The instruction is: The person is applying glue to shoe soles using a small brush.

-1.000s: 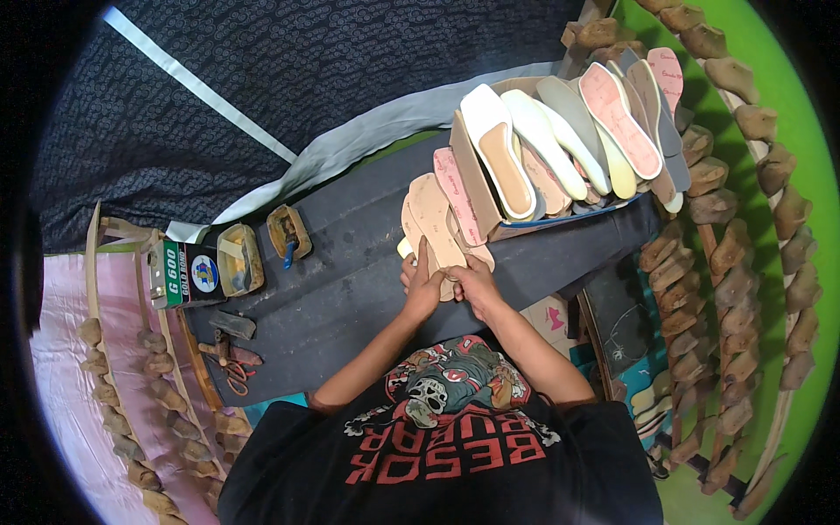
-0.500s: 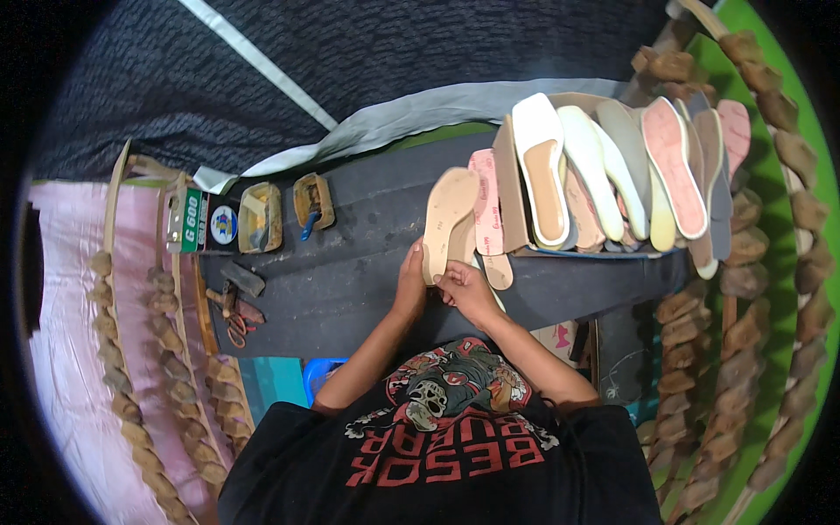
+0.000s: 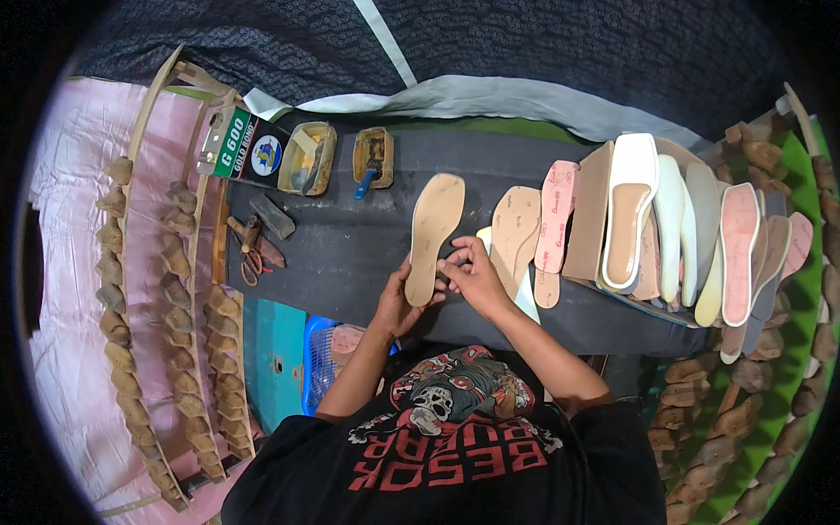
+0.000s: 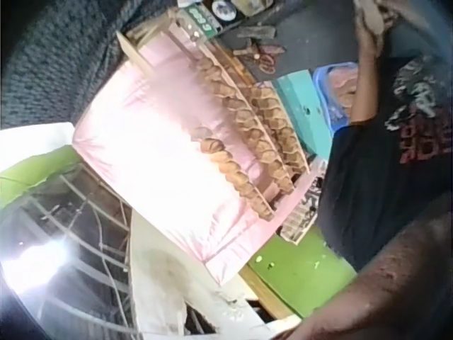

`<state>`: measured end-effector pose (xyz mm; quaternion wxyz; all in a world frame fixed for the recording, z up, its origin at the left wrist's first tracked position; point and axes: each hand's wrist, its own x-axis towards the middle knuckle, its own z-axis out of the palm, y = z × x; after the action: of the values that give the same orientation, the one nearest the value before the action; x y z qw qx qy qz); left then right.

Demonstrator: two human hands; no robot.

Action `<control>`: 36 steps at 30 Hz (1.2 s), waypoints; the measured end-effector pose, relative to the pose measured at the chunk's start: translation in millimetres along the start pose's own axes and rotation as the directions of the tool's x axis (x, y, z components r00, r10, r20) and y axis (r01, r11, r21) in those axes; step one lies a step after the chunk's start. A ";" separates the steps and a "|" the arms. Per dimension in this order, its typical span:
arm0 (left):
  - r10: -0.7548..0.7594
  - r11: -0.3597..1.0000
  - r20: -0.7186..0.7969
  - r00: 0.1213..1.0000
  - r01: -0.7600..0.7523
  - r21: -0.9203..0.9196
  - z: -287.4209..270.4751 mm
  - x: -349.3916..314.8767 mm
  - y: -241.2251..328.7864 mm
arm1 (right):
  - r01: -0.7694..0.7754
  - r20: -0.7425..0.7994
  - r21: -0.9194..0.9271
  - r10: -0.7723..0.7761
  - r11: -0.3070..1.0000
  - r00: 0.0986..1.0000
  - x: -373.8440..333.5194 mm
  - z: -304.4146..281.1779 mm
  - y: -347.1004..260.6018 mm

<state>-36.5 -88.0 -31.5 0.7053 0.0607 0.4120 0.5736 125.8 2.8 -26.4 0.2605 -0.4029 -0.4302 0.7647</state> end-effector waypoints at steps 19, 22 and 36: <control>-0.096 0.957 0.280 0.955 0.165 -0.237 -117.1 -2.5 48.6 | 0.277 -0.062 -0.142 -0.288 0.950 0.956 141.5 120.0 -12.7; -0.096 0.967 0.213 0.972 0.142 -0.211 -123.9 -6.1 53.2 | 0.282 -0.011 -0.200 -0.290 0.938 0.957 149.5 127.0 -13.8; -0.051 0.965 0.209 0.977 0.102 -0.242 -138.8 -16.3 56.3 | 0.433 -0.167 -0.332 -0.503 0.838 0.848 156.4 122.7 -50.9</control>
<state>-169.6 -136.9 -82.4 0.7670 0.0124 0.2648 0.5844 -59.1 89.5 -6.1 0.4322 -0.4095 -0.5844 0.5514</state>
